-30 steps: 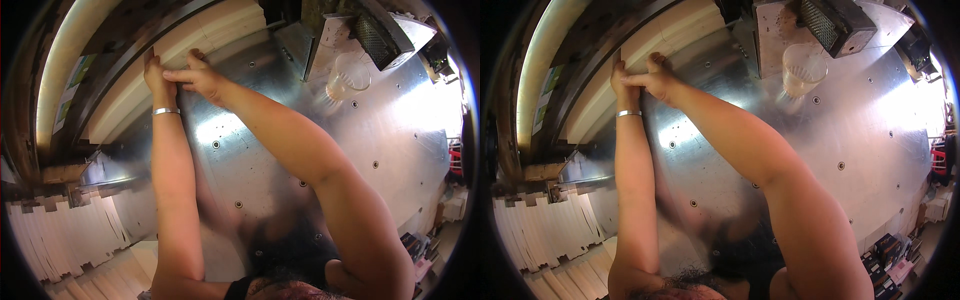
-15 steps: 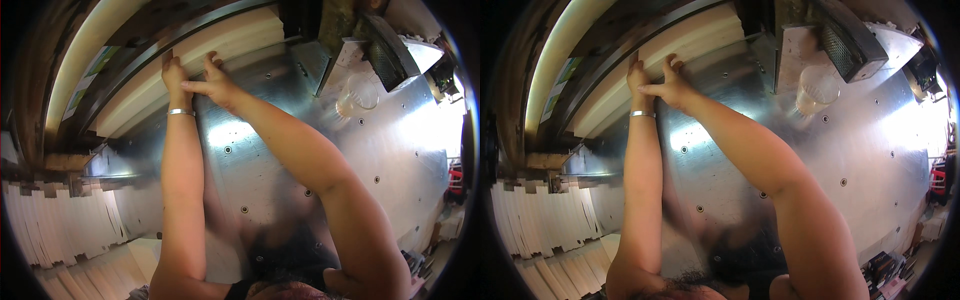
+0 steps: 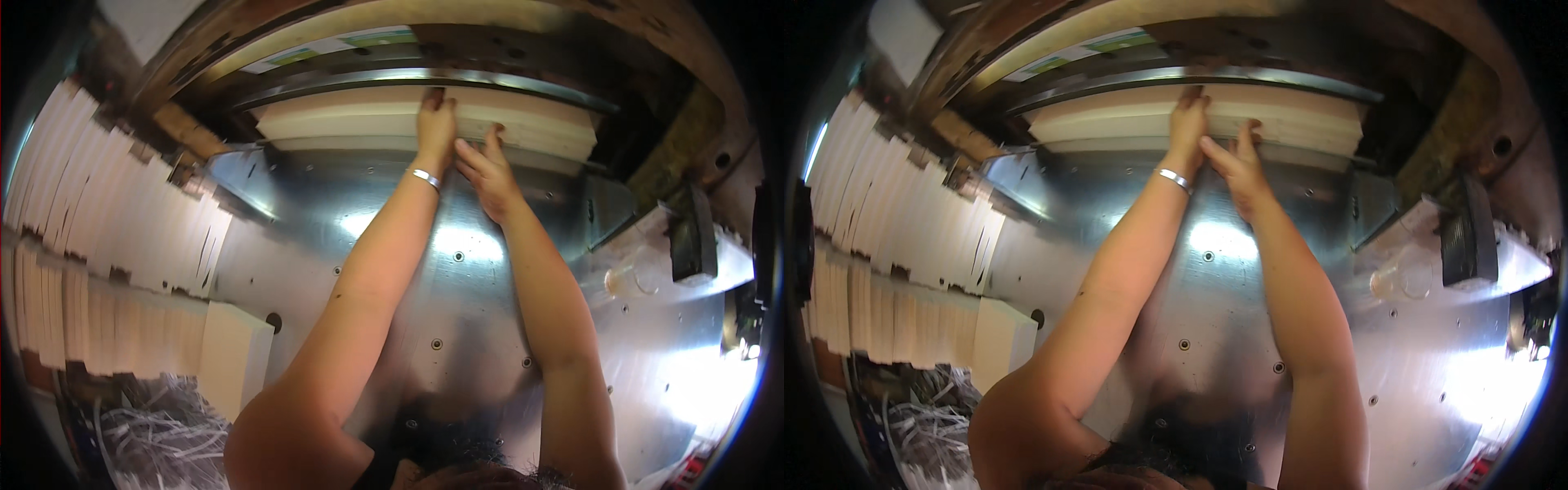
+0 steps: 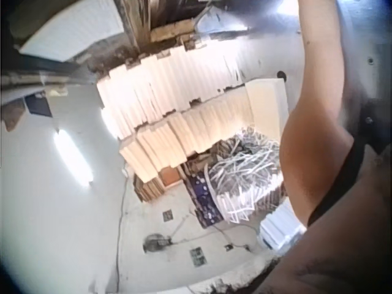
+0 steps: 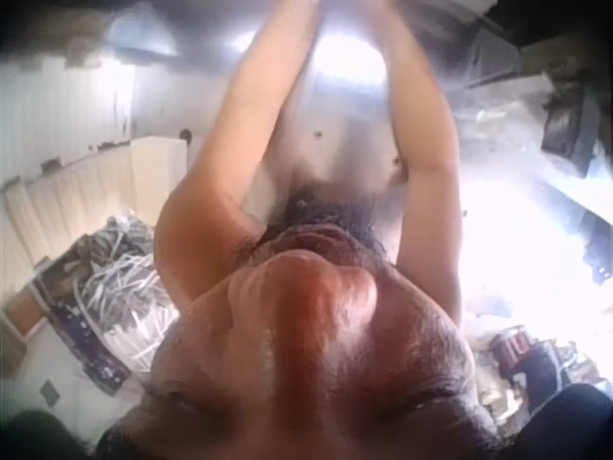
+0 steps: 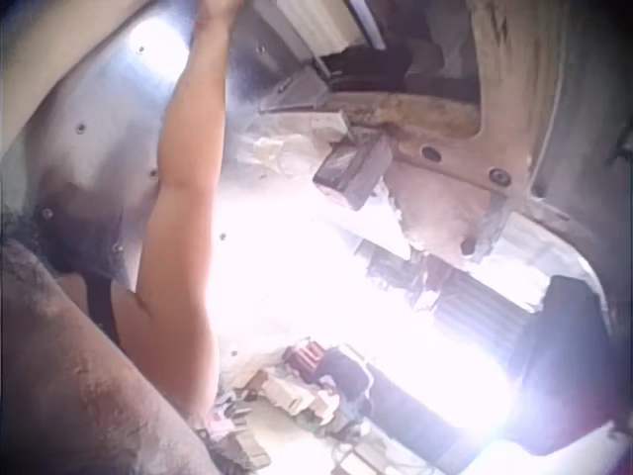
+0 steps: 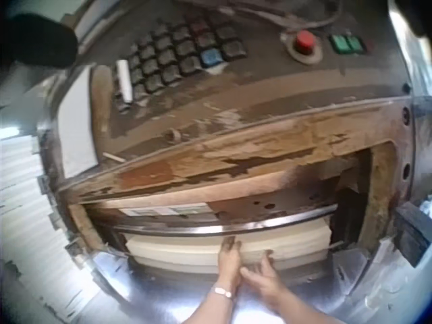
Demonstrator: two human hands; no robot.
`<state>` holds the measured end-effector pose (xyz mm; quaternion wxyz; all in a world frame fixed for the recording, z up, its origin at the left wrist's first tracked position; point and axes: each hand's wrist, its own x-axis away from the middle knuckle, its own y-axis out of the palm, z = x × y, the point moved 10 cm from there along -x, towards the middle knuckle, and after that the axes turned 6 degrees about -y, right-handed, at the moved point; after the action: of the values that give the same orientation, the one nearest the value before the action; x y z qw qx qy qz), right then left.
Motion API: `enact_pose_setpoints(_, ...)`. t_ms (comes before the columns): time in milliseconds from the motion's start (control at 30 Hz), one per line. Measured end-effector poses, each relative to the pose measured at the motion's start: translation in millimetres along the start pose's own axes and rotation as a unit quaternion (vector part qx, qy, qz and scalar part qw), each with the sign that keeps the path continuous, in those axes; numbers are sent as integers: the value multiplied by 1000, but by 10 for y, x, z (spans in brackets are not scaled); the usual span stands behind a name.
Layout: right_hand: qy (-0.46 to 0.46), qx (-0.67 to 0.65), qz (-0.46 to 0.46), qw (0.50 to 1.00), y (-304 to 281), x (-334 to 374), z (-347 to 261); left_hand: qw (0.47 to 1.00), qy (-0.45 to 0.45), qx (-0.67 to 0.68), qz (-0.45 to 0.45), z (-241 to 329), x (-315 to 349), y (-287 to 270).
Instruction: The person aligns stacks of paper against a guide on a metal workbench, operates a large industrial paper cutter to trim the edges, and collects the resulting thin strips of paper into a plastic bag.
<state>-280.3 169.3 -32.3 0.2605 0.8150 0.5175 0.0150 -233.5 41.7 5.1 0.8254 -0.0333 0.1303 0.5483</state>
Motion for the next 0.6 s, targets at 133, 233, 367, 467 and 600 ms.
enact_pose_setpoints(133,23,5,-7,1000,89,67,-25,999,-4,-44,4,-17,139,-233)
enact_pose_setpoints(233,28,18,11,999,-56,65,-40,1000,14,10,6,262,496,-310)
enact_pose_setpoints(367,17,-5,-6,1000,58,57,-60,978,84,71,179,410,331,-1257)
enact_pose_setpoints(467,22,15,1,1000,-11,52,-46,935,80,24,346,359,25,-2008)
enact_pose_setpoints(600,21,18,11,1000,88,84,-83,877,140,-228,399,440,-563,-3129)
